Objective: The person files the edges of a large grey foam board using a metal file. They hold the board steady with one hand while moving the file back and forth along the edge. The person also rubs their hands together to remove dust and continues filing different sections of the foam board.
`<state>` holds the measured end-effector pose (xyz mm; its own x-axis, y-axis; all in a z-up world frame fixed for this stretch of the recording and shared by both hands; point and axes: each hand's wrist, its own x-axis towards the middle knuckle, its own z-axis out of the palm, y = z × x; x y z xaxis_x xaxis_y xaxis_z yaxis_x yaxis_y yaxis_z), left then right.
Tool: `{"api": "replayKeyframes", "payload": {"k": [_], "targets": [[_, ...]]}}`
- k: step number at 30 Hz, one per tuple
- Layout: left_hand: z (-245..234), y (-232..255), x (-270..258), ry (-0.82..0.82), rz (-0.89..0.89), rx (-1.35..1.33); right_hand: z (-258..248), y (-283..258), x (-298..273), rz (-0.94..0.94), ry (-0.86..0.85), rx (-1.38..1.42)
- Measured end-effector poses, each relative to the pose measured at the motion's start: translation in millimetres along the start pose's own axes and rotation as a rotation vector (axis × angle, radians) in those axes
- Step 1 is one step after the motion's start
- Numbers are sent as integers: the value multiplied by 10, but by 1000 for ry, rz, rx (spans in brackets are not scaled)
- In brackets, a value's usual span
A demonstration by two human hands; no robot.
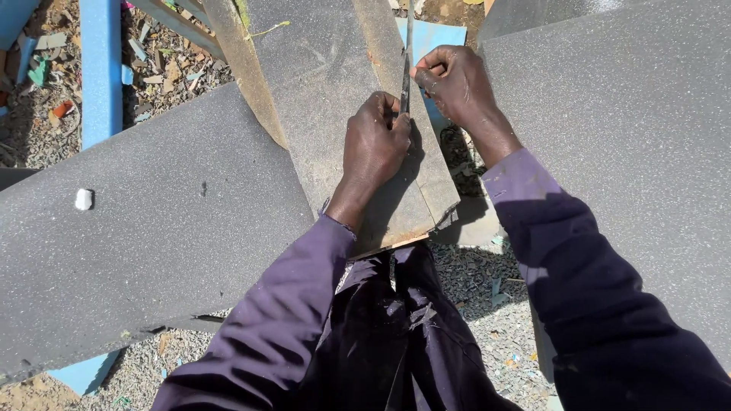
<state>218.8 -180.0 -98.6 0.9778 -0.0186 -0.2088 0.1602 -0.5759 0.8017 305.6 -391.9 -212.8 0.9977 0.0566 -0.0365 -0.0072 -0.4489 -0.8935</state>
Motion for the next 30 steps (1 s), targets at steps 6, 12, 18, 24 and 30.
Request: {"api": "replayKeyframes", "payload": {"k": [6,12,18,24,30], "targets": [[30,53,-56,-1,-34,-37,-4,-57,-1,-79,46,-116],[52,126,-1331,-126,-146,-193,-69,-185,-100,-104,19,-32],[57,-59,-2143,-238,-265,-396,-143,-112,-12,-177,61,47],[-87,-44,-1034,-70,-8,-76,-246,-183,-288,-60,22,-44],[-53,-91,-438,-77,44,14,-138,-71,-473,77,-37,-44]]}}
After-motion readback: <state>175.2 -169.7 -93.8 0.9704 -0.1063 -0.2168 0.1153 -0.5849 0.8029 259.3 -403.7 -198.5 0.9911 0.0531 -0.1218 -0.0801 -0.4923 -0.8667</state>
